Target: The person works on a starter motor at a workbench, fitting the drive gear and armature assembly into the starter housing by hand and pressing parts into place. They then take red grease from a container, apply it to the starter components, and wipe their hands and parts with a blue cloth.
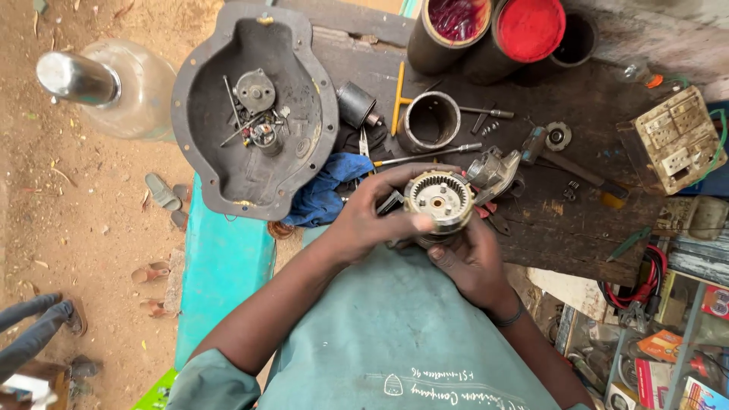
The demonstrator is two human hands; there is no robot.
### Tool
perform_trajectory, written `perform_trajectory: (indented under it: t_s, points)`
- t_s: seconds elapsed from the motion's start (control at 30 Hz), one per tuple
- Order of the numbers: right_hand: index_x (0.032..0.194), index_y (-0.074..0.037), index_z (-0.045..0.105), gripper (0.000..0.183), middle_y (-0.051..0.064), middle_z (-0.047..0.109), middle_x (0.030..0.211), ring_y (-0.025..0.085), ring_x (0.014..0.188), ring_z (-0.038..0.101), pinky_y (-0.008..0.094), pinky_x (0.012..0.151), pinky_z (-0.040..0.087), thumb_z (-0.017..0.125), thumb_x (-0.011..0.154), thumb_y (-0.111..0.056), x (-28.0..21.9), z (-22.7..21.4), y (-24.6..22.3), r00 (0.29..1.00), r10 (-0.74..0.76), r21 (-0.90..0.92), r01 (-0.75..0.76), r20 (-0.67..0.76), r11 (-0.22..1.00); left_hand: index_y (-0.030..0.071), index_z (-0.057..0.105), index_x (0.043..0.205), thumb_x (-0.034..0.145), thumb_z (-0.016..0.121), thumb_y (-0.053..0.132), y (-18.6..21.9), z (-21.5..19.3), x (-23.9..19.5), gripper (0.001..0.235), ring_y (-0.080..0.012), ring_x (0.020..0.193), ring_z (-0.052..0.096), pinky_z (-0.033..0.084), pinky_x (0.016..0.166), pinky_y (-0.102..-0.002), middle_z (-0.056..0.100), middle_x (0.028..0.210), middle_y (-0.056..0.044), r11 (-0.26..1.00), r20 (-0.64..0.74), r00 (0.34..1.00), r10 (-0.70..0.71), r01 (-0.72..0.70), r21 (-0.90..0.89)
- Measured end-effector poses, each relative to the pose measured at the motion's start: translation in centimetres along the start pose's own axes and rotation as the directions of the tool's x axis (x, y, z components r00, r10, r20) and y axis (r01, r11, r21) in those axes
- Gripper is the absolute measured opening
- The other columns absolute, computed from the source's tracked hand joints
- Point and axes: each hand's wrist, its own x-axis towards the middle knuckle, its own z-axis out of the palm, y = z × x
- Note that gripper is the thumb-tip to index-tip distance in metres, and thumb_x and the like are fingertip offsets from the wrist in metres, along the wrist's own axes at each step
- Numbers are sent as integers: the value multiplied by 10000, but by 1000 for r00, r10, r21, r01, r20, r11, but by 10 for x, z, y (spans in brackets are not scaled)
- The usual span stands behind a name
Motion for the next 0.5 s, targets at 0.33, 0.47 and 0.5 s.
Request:
perform_trajectory:
  t_s: [0.33, 0.47, 0.5]
  points:
    - [1472, 89, 468, 658, 189, 639, 1387, 245, 1282, 623, 403, 1110, 507, 747, 981, -249, -8, -19, 12, 959, -220, 33, 229, -177, 973, -5, 358, 1595, 973, 501, 341, -3, -4, -5, 726, -227, 1103, 653, 506, 965, -351, 622, 1168, -121, 809, 24, 990, -139, 127, -574]
    - [1448, 93, 419, 642, 225, 618, 1347, 339, 1227, 643, 588, 1006, 579, 747, 983, -207, -6, -10, 4, 961, -222, 196, 253, -167, 947, 1, 340, 1613, 924, 532, 146, -21, -5, -11, 730, -204, 1175, 586, 500, 1091, -411, 571, 1295, -120, 822, -49, 996, -69, 29, -568]
    - [1458, 91, 406, 647, 236, 611, 1354, 354, 1231, 639, 620, 991, 580, 737, 987, -203, -4, -5, -2, 963, -224, 238, 255, -151, 937, -1, 343, 1617, 904, 549, 68, -27, -5, -13, 745, -205, 1220, 567, 498, 1129, -432, 548, 1319, -119, 858, -96, 994, -45, -11, -514]
